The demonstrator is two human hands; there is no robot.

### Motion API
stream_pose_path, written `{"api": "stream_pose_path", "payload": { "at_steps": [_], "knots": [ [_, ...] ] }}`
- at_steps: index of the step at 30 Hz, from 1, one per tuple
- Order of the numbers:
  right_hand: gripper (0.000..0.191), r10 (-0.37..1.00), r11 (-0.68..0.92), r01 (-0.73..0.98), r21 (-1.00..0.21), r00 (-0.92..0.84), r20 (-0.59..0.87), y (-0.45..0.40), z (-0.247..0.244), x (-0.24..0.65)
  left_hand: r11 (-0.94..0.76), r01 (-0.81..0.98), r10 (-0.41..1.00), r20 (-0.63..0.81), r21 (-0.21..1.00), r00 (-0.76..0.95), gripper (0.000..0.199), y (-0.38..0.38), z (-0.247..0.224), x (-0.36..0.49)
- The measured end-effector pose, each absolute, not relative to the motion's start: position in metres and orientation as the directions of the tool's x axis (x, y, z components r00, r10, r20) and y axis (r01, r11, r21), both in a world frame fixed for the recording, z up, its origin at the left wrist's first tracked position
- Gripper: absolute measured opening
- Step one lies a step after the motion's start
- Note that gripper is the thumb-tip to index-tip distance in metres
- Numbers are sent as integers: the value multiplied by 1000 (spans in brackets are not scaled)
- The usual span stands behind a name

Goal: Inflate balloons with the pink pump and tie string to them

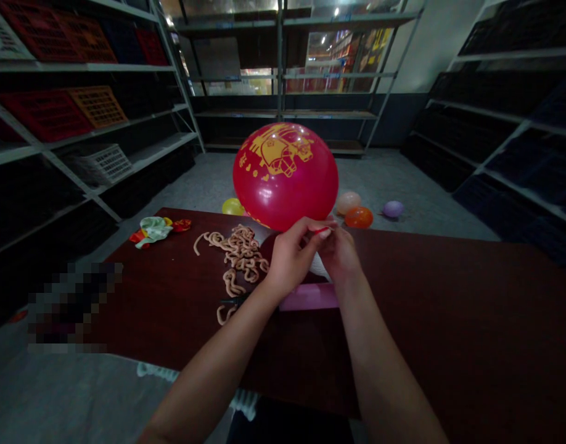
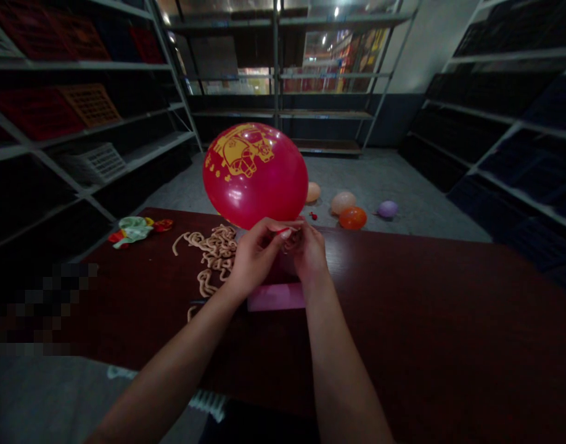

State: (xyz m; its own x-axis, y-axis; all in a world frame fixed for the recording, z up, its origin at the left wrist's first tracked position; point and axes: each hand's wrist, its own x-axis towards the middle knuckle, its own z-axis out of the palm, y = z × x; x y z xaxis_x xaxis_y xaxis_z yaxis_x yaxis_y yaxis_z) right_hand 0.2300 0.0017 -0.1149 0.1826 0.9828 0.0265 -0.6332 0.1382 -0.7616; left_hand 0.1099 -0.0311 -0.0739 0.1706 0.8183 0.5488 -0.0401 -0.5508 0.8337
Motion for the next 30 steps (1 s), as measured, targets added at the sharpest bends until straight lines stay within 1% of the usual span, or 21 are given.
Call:
{"api": "stream_pose_path", "payload": {
  "at_steps": [3, 7, 11, 13, 14, 16, 17, 20, 23, 25, 27, 30],
  "knots": [
    [24, 985, 147, -628, -765, 166, 53, 2, -113, 232, -634, 130, 769, 603, 763, 211, 15, -31, -76, 106],
    [27, 979, 164, -631, -759, 196, 49, 3, -110, 227, -681, 331, 717, 685, 652, 127, 21, -23, -76, 97],
    [25, 985, 153, -636, -757, 160, 65, 2, -111, 221, -679, 433, 693, 711, 592, 114, 15, -22, -73, 93],
    [24, 990, 130, -646, -752, 132, 58, 1, -112, 218, -673, 429, 694, 716, 602, 84, 8, -22, -73, 93],
    [23, 992, 111, -649, -753, 114, 49, 0, -112, 216, -666, 416, 701, 710, 619, 66, 8, -21, -73, 93],
    [22, 996, 73, -653, -754, 79, 28, -1, -111, 215, -639, 386, 729, 684, 665, 29, 21, -19, -76, 94],
    [22, 997, 60, -656, -752, 69, 20, -1, -111, 215, -619, 375, 746, 666, 690, 7, 24, -17, -77, 93],
    [26, 996, 75, -673, -736, 88, 21, -2, -107, 215, -570, 340, 789, 613, 748, -26, 14, -11, -82, 93],
    [28, 988, 141, -667, -732, 145, 58, -3, -104, 214, -560, 287, 816, 577, 777, 32, 11, -7, -84, 92],
    [29, 981, 175, -659, -731, 179, 74, -5, -102, 214, -571, 261, 817, 571, 779, 81, 14, -7, -85, 93],
    [29, 981, 173, -665, -726, 184, 66, -7, -101, 214, -595, 249, 802, 586, 765, 116, 18, -8, -84, 92],
    [30, 985, 143, -687, -713, 171, 33, -9, -100, 215, -659, 271, 748, 649, 701, 139, 27, -10, -82, 91]
  ]
}}
